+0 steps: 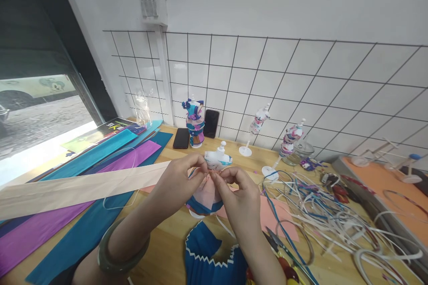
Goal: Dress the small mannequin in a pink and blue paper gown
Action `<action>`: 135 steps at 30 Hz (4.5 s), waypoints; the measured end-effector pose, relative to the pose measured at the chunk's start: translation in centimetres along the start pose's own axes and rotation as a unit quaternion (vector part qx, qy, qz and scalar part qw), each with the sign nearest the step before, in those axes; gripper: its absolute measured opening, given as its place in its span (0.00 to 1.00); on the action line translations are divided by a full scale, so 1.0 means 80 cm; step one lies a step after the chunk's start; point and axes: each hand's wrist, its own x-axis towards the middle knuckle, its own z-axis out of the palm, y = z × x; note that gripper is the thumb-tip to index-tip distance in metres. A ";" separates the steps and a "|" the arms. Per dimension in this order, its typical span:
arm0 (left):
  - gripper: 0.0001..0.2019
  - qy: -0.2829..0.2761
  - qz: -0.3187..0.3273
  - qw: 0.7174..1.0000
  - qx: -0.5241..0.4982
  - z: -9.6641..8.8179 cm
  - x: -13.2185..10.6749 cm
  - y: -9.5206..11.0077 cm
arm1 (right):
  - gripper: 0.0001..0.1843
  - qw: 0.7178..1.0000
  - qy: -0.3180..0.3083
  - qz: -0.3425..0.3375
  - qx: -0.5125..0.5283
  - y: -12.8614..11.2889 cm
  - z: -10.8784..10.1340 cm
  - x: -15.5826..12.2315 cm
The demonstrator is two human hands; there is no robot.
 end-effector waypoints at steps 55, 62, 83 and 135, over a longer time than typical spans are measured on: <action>0.03 0.104 -0.025 0.993 -0.052 -0.016 0.023 -0.029 | 0.12 0.871 -0.130 -0.405 -0.245 0.002 0.001 -0.003; 0.04 0.108 -0.018 0.993 -0.047 -0.018 0.022 -0.029 | 0.12 0.881 -0.160 -0.380 -0.232 0.013 0.000 0.000; 0.08 -0.044 0.041 0.998 -0.036 -0.008 0.001 0.000 | 0.06 0.988 -0.067 -0.112 -0.084 0.007 -0.015 0.014; 0.15 -0.099 -0.083 0.896 -0.426 0.007 0.025 -0.038 | 0.14 0.967 -0.225 0.076 0.097 0.030 -0.027 0.020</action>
